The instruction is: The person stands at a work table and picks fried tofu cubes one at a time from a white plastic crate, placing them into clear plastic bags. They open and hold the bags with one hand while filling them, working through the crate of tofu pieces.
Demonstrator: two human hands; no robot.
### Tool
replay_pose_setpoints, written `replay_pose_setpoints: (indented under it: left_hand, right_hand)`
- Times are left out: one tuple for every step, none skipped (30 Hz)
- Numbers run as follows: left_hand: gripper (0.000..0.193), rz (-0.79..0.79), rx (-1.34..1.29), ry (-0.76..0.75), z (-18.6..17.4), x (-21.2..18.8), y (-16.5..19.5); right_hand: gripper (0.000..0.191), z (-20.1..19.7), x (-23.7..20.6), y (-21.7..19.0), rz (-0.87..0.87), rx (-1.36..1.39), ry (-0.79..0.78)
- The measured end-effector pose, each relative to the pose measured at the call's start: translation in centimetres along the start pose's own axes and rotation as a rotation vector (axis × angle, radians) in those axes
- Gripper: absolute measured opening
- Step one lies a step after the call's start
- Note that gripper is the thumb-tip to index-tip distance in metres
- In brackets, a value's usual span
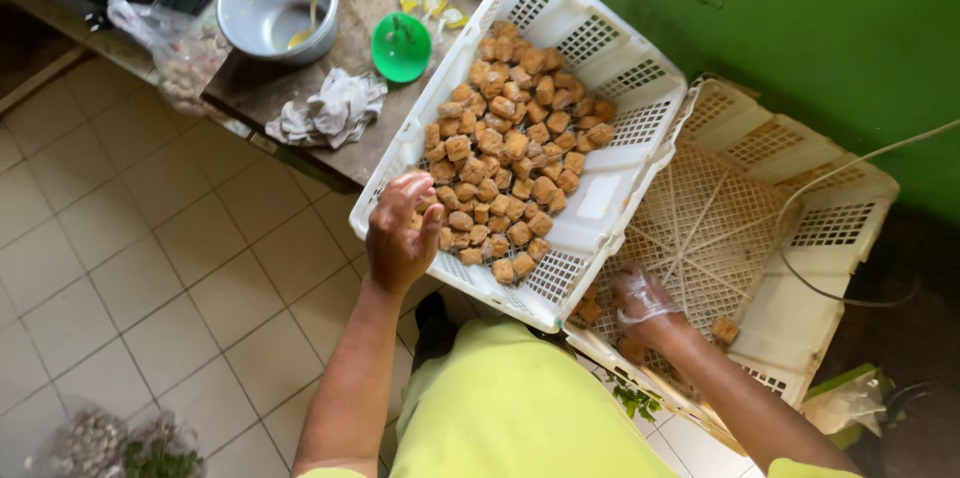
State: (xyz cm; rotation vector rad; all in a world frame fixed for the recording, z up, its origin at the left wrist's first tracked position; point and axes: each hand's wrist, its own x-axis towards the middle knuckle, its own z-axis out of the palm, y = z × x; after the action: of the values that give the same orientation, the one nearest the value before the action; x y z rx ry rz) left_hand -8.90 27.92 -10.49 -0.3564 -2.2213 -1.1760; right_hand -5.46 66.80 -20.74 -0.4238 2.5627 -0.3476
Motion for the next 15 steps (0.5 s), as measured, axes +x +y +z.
replay_pose_setpoints:
  left_hand:
    - [0.030, -0.007, 0.004, -0.001, -0.1, 0.0, 0.0]
    - [0.030, -0.010, 0.004, -0.003, -0.1, 0.1, 0.0]
    - [0.030, -0.012, 0.000, -0.006, -0.2, 0.2, 0.0]
    - [0.030, -0.021, -0.005, -0.006, -0.2, 0.2, 0.0]
    - [0.030, -0.027, -0.011, -0.006, -0.3, 0.2, 0.0]
    - [0.030, -0.034, -0.019, -0.008, -0.3, 0.2, 0.0]
    - [0.030, -0.046, -0.028, -0.009, -0.4, 0.2, 0.0]
    - [0.030, -0.059, -0.044, -0.012, -0.5, 0.3, 0.0]
    - [0.030, -0.072, -0.060, -0.016, -0.5, 0.3, -0.1]
    - [0.029, -0.065, -0.065, -0.026, -0.6, 0.3, -0.2]
    - [0.028, -0.054, -0.067, -0.031, -0.7, 0.3, -0.3]
    - [0.027, -0.041, -0.064, -0.032, -0.9, 0.5, -0.5]
    - [0.027, -0.026, -0.064, -0.038, -1.0, 0.6, -0.6]
    - [0.026, -0.017, -0.060, -0.046, -1.2, 0.6, -0.8]
    - [0.025, -0.012, -0.058, -0.058, -1.5, 0.6, -0.8]
  right_hand:
    - [0.035, 0.2, 0.5, 0.3, 0.003, -0.001, 0.025]
    - [0.032, 0.3, 1.0, 0.7, 0.011, -0.002, 0.053]
    - [0.029, 0.5, 1.5, 1.2, 0.022, -0.003, 0.082]
    - [0.027, 0.6, 2.1, 1.7, 0.087, 0.103, 0.049]
    - [0.026, 0.6, 2.6, 2.2, 0.152, 0.208, 0.018]
    - [0.024, 0.5, 3.1, 2.7, 0.219, 0.315, -0.013]
    - [0.023, 0.1, 3.4, 2.9, 0.292, 0.425, -0.045]
    - [0.022, -0.4, 3.4, 3.3, 0.370, 0.537, -0.074]
    - [0.021, -0.9, 3.3, 3.7, 0.449, 0.648, -0.101]
    - [0.021, -1.6, 3.0, 4.3, 0.379, 0.979, -0.036]
    - [0.022, -2.8, 2.6, 4.6, 0.287, 1.304, 0.039]
    - [0.024, -4.1, 2.5, 4.4, 0.173, 1.621, 0.117]
    - [0.026, -5.4, 2.4, 4.0, 0.036, 1.771, 0.141]
    - [0.029, -6.8, 2.3, 3.5, -0.104, 1.918, 0.157]
    - [0.026, -7.8, 2.6, 2.6, -0.188, 1.982, 0.146]
